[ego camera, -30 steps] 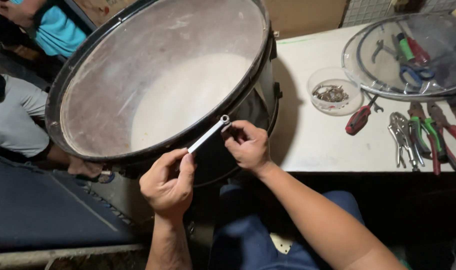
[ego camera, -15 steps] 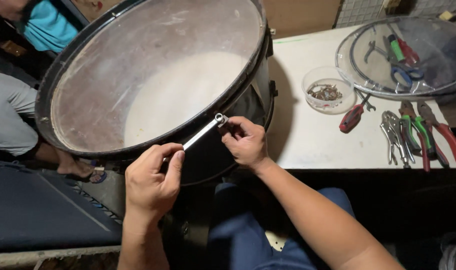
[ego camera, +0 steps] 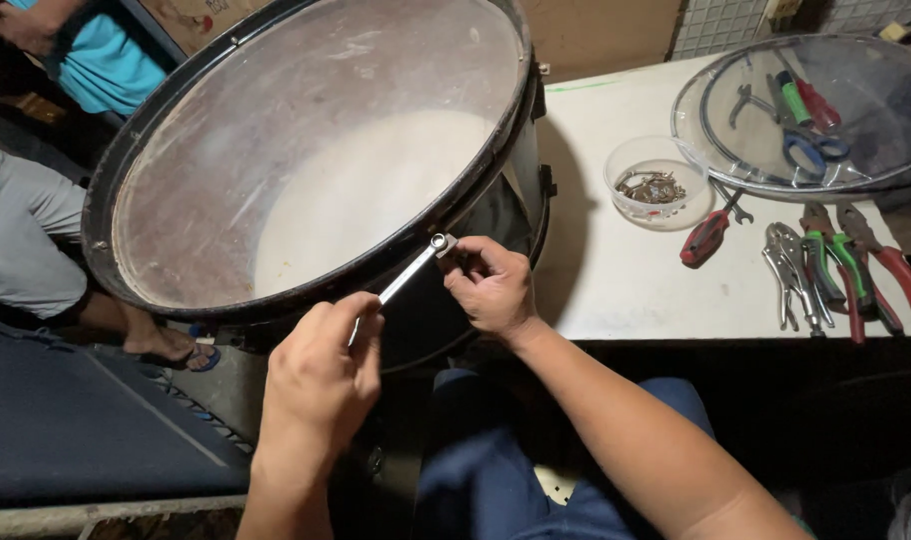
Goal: Tightening the tension rods on a drum rim using a small wrench
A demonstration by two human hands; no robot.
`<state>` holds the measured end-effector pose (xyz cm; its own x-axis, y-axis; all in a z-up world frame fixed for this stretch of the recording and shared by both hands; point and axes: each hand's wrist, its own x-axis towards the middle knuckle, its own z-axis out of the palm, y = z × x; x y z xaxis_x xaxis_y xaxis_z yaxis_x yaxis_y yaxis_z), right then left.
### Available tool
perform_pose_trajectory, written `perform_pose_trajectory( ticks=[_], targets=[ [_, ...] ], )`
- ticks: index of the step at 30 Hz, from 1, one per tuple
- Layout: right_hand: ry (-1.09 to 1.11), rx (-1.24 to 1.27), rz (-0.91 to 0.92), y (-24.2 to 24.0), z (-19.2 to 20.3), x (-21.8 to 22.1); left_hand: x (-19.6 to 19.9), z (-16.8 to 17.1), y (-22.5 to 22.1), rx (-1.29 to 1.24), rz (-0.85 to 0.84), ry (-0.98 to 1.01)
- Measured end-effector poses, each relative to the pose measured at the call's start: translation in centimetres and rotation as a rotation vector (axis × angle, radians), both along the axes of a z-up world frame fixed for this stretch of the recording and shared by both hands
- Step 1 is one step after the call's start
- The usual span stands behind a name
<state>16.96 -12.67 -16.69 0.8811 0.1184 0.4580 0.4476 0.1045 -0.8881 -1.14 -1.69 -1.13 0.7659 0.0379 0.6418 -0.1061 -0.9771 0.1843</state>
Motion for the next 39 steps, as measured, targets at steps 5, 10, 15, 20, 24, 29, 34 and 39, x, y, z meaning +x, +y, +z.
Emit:
perform_pose_trajectory(
  ticks=[5,10,15,20,24,29,34,39],
  targets=[
    [0.021,-0.008,-0.015,0.1,0.8,-0.4,0.4,-0.9,-2.9,0.352,-0.102,-0.074],
    [0.103,0.034,0.016,-0.7,2.0,-1.1,8.2,0.5,-8.3,0.569,-0.295,-0.132],
    [-0.203,-0.318,-0.106,-1.4,2.1,-0.1,20.0,3.2,-8.5,0.474,-0.300,-0.086],
    [-0.113,-0.251,-0.090,0.0,-0.4,-0.3,19.9,4.8,-6.2,0.247,-0.198,0.106],
    [0.027,-0.036,0.023,-0.5,-0.4,-1.0,11.2,6.8,-7.7,0.098,-0.335,-0.219],
    [-0.203,-0.007,0.043,-1.1,2.7,-0.5,3.5,3.6,-4.1,-0.295,-0.361,-0.257],
    [-0.170,0.099,0.175,-0.9,1.8,-0.5,1.7,-1.6,-1.6,-0.551,-0.066,-0.308],
    [-0.193,0.050,0.068,-0.8,1.8,-0.4,1.9,-1.7,-0.7,-0.348,-0.120,-0.267]
  ],
)
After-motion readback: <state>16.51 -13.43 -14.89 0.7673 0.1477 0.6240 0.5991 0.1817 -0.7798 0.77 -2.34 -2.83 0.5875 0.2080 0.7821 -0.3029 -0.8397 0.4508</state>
